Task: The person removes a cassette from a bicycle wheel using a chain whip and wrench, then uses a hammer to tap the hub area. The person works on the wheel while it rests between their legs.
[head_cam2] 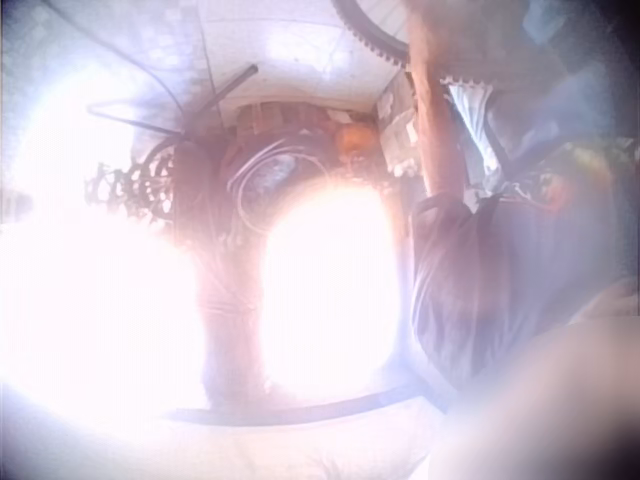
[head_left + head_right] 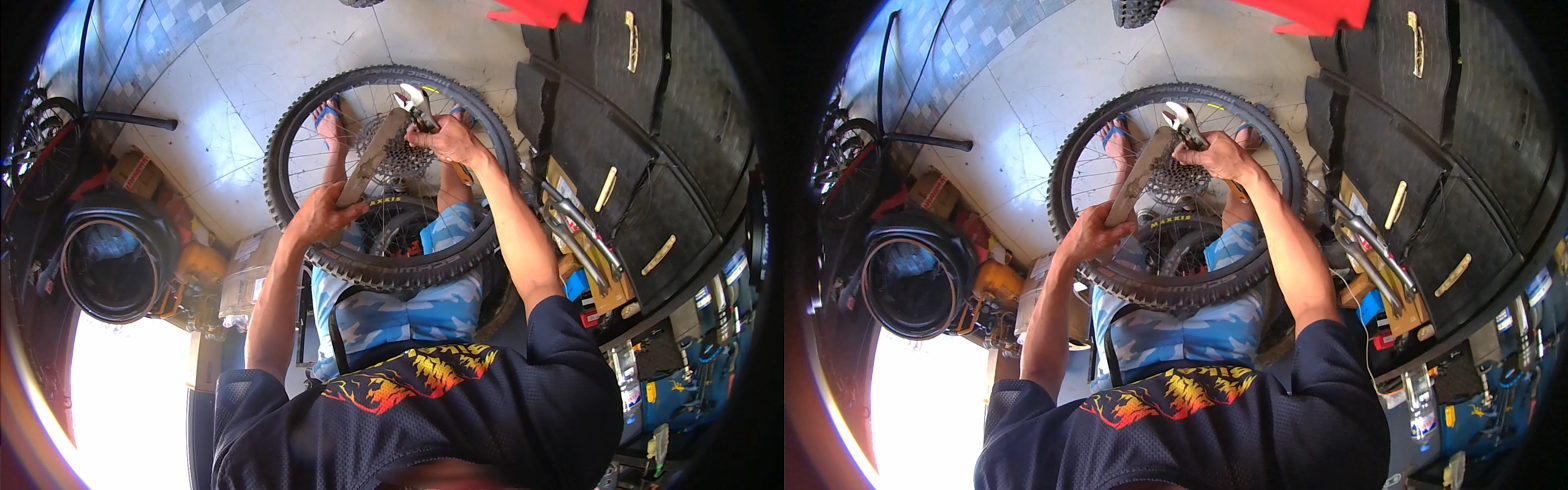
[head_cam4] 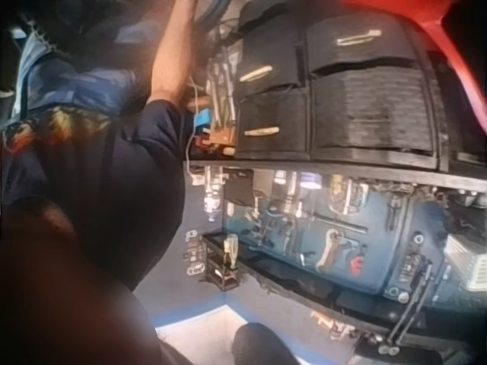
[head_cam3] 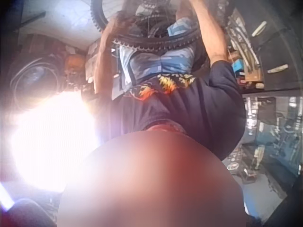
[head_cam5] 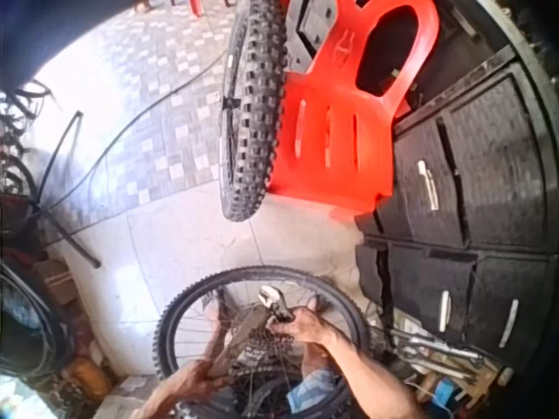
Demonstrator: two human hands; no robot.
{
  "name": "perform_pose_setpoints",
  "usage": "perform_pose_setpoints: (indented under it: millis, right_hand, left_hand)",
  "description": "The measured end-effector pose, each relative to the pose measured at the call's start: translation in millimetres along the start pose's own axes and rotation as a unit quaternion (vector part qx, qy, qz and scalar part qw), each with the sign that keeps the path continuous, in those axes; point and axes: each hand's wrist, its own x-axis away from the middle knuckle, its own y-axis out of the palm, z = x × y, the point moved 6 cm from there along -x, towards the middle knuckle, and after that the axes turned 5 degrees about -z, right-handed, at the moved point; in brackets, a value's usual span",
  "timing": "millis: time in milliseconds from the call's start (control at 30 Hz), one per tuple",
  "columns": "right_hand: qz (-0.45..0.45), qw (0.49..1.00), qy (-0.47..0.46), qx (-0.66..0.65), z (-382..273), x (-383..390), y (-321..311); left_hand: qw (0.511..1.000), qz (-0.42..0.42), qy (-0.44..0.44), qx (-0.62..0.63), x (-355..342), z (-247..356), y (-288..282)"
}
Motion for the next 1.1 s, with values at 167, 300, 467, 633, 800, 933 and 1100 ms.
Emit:
perform_pose_setpoints:
  millis: [167, 300, 467, 633, 800, 933, 1100]
  right_hand:
    - [0.069, 0.981, -0.063, 0.167, 4, 0, -2]
    - [0.083, 0.986, -0.035, 0.139, 40, 7, -3]
    - [0.158, 0.984, 0.017, 0.08, 78, 9, 1]
    - [0.191, 0.975, 0.115, 0.013, 107, 6, -2]
    - [0.205, 0.97, 0.129, 0.007, 122, 1, -5]
    - [0.194, 0.975, 0.112, 0.002, 124, -5, -2]
    - [0.185, 0.972, 0.145, -0.011, 129, -10, -6]
  left_hand:
    - [0.986, 0.154, 0.012, -0.066, 1, 6, -7]
    - [0.983, 0.155, -0.061, -0.076, -4, -11, -8]
    - [0.981, 0.132, -0.04, -0.136, -23, -37, 2]
    - [0.979, 0.115, -0.053, -0.157, -43, -62, 13]
    - [0.982, 0.108, -0.04, -0.151, -56, -70, 11]
    - [0.979, 0.115, -0.045, -0.164, -68, -76, 3]
    - [0.976, 0.125, 0.014, -0.179, -85, -76, -8]
